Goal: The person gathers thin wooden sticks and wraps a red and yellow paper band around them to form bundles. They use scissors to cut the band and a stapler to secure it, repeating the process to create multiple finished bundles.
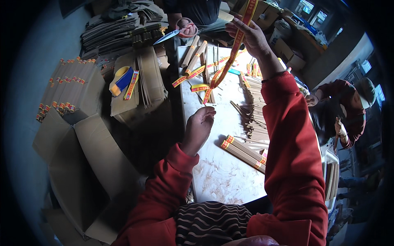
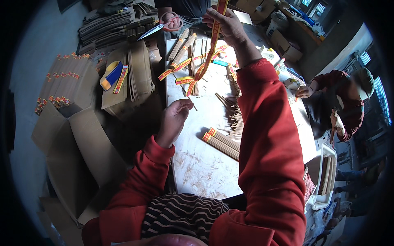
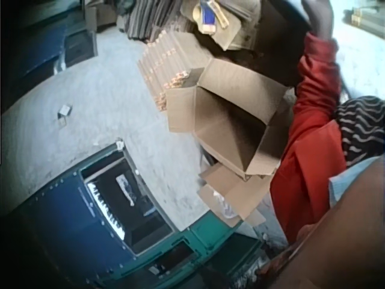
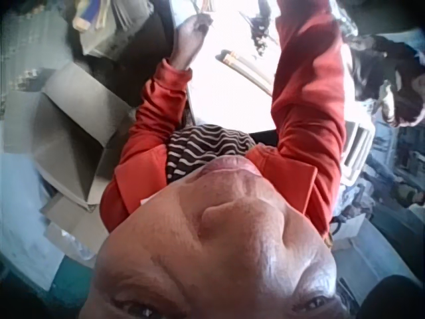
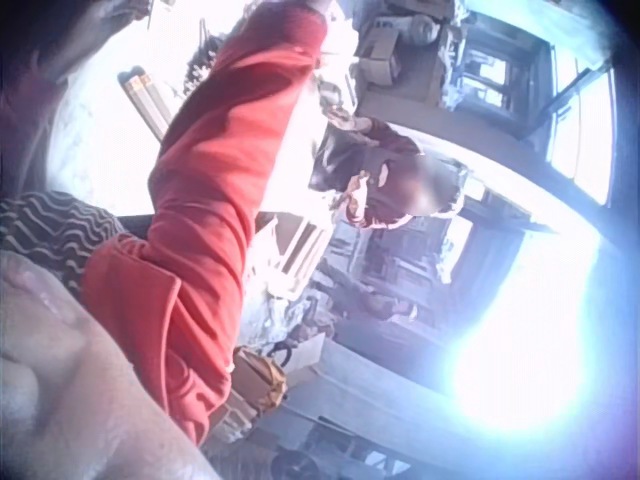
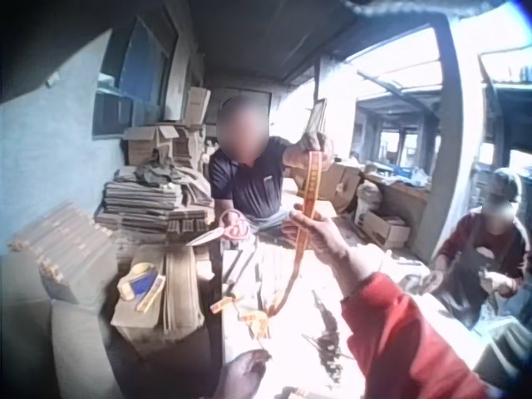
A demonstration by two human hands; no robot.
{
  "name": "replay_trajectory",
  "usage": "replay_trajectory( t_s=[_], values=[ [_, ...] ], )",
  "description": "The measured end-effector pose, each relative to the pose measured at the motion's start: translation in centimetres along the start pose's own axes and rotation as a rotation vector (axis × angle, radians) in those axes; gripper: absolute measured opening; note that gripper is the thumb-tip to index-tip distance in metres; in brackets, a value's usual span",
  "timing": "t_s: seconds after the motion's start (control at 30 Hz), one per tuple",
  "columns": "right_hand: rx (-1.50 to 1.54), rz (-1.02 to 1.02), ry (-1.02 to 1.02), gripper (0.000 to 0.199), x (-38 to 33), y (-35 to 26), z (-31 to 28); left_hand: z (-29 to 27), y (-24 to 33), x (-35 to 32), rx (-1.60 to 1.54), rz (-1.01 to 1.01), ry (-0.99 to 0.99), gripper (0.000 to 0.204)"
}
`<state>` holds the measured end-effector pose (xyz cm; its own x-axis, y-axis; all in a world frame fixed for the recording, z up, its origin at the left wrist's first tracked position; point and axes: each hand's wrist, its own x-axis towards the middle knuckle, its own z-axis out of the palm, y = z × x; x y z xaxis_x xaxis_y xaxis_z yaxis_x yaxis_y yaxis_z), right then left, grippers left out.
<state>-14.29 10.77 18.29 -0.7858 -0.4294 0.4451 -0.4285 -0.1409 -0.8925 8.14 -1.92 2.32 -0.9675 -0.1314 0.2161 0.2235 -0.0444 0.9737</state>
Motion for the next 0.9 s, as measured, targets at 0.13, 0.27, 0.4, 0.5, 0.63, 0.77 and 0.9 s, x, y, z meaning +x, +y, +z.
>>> replay_trajectory(
  t_s=[0.13,0.27,0.4,0.5,0.63,0.77,0.9],
  values=[
    [0.112,0.084,-0.065,0.028,-2.1,-0.1,2.2,-0.8,0.7,1.9,-0.124,-0.016,0.015,0.018],
    [0.212,0.146,-0.038,0.030,-5.6,0.2,4.4,-1.5,0.8,3.4,-0.261,0.015,0.053,0.020],
    [0.450,0.294,0.051,0.028,-9.1,-0.3,6.3,-2.4,1.2,4.5,-0.324,0.051,0.071,0.021],
    [0.551,0.436,0.144,0.026,-11.3,-0.5,7.4,-2.3,1.9,4.7,-0.378,-0.017,0.061,0.020],
    [0.593,0.548,0.195,0.027,-14.1,-0.1,8.6,-1.1,1.5,5.0,-0.518,-0.146,-0.013,0.017],
    [0.679,0.648,0.271,0.029,-16.8,0.3,9.6,-0.2,0.5,5.1,-0.627,-0.286,-0.147,0.019],
    [0.741,0.706,0.265,0.028,-19.3,1.1,10.5,0.6,0.6,4.9,-0.784,-0.470,-0.300,0.023]
  ],
)
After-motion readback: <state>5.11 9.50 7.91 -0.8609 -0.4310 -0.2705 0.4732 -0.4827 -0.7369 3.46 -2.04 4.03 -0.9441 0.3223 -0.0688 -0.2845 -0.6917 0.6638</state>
